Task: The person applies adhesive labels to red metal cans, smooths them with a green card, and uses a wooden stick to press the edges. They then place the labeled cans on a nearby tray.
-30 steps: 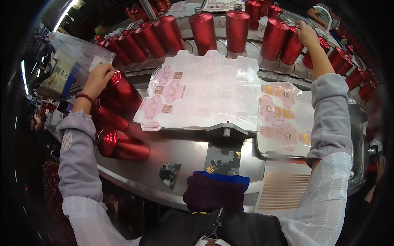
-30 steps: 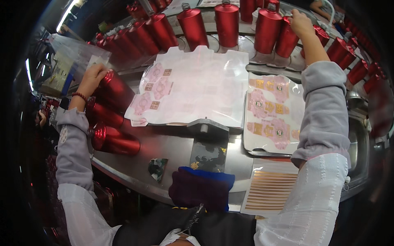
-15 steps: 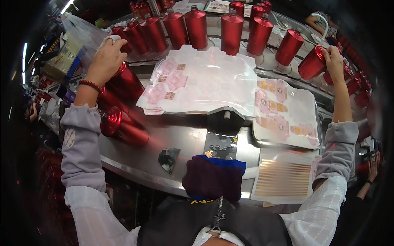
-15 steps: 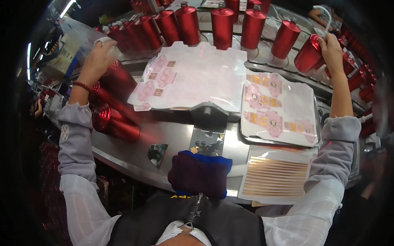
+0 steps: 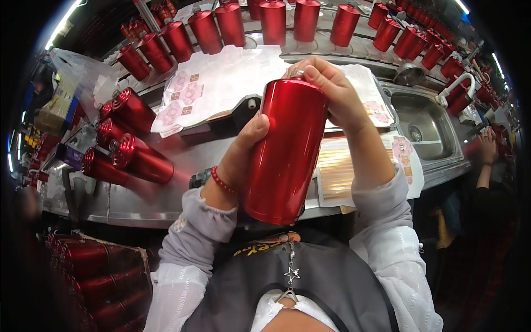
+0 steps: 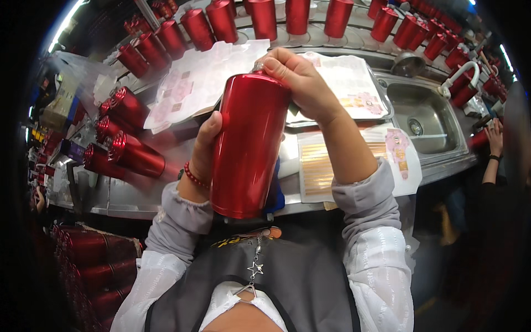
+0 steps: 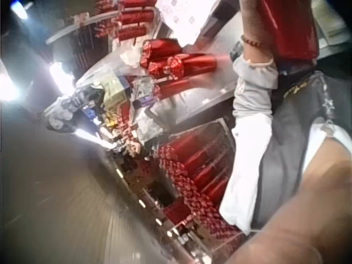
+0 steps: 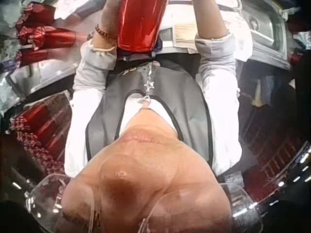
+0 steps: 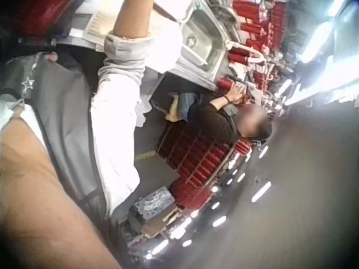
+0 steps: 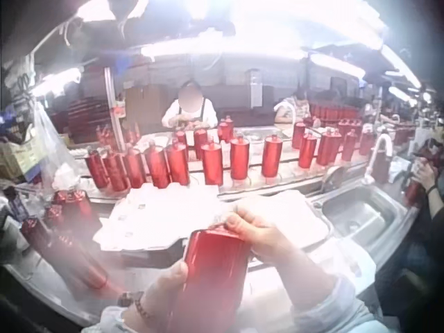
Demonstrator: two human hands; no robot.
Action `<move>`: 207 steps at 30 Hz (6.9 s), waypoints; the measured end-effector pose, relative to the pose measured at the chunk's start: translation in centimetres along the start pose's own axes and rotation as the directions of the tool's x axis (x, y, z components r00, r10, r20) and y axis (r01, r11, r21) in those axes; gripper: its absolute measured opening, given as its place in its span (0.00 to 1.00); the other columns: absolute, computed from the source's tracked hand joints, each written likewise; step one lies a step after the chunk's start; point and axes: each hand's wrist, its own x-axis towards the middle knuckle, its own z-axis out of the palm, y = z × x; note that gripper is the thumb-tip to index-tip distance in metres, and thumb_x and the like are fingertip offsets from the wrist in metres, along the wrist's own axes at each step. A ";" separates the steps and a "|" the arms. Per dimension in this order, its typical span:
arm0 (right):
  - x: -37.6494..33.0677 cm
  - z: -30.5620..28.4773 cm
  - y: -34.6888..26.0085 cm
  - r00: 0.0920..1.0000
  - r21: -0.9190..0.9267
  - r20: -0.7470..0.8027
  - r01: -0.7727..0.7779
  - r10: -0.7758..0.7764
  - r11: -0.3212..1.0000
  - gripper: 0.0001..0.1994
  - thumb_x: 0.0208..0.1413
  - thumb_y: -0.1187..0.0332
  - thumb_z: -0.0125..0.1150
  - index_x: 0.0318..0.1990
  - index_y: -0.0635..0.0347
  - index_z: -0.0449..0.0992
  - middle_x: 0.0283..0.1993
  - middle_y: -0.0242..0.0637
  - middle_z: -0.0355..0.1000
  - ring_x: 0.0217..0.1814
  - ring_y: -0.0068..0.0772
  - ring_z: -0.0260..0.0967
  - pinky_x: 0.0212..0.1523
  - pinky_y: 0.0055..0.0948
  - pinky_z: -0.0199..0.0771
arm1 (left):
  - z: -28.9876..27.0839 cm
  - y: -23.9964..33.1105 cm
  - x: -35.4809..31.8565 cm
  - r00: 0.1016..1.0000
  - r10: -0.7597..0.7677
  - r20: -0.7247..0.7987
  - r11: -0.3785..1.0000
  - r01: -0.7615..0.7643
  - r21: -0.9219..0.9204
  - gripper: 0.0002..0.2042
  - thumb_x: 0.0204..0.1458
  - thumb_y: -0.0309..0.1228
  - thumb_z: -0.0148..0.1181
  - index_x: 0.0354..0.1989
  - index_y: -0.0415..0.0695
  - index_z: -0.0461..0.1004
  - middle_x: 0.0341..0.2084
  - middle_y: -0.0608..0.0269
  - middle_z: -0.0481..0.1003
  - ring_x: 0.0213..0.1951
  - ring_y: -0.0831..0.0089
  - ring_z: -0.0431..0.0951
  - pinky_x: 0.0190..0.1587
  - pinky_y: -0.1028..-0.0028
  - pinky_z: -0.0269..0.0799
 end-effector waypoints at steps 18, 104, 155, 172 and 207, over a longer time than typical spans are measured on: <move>-6.7 8.0 6.3 0.917 -0.424 -0.329 -0.358 0.227 0.832 0.33 0.73 0.52 0.48 0.72 0.74 0.56 0.67 0.61 0.67 0.67 0.48 0.68 0.67 0.35 0.65 | -4.3 -1.3 -3.3 0.870 0.093 -0.485 0.986 -0.014 0.164 0.32 0.59 0.38 0.67 0.65 0.37 0.59 0.53 0.51 0.72 0.51 0.67 0.78 0.53 0.67 0.79; -25.4 0.7 -1.7 0.971 -0.971 -0.237 -0.235 -0.044 0.049 0.10 0.53 0.79 0.64 0.44 0.65 0.80 0.50 0.46 0.74 0.55 0.51 0.70 0.56 0.41 0.73 | 5.5 -12.2 -4.5 0.994 0.106 0.041 0.026 -0.044 0.999 0.23 0.58 0.23 0.58 0.64 0.35 0.69 0.54 0.36 0.72 0.53 0.47 0.73 0.59 0.62 0.68; -23.2 1.7 -0.9 0.992 -0.865 -0.004 -0.067 0.128 0.497 0.08 0.53 0.74 0.70 0.37 0.63 0.75 0.45 0.38 0.71 0.52 0.42 0.67 0.53 0.35 0.70 | 6.7 -13.9 -3.4 0.986 0.098 -0.138 -0.097 0.148 0.984 0.10 0.64 0.31 0.56 0.34 0.37 0.70 0.24 0.42 0.76 0.29 0.42 0.78 0.32 0.50 0.74; -2.4 -25.8 7.0 0.764 -0.834 -0.551 -0.506 0.335 -0.219 0.17 0.57 0.56 0.63 0.40 0.63 0.82 0.37 0.43 0.79 0.38 0.39 0.76 0.41 0.39 0.76 | 4.7 -6.1 -8.9 0.778 0.514 0.360 -0.113 -0.355 0.928 0.11 0.54 0.25 0.67 0.44 0.38 0.76 0.35 0.54 0.80 0.32 0.55 0.79 0.38 0.62 0.74; -12.7 12.5 -2.3 0.993 -0.784 0.089 0.025 0.073 0.620 0.10 0.43 0.77 0.75 0.33 0.60 0.79 0.46 0.39 0.66 0.48 0.40 0.68 0.46 0.33 0.71 | 1.5 -3.5 -11.9 0.896 0.443 0.025 0.099 -0.077 0.992 0.11 0.63 0.38 0.59 0.35 0.43 0.76 0.63 0.40 0.68 0.63 0.49 0.59 0.68 0.55 0.43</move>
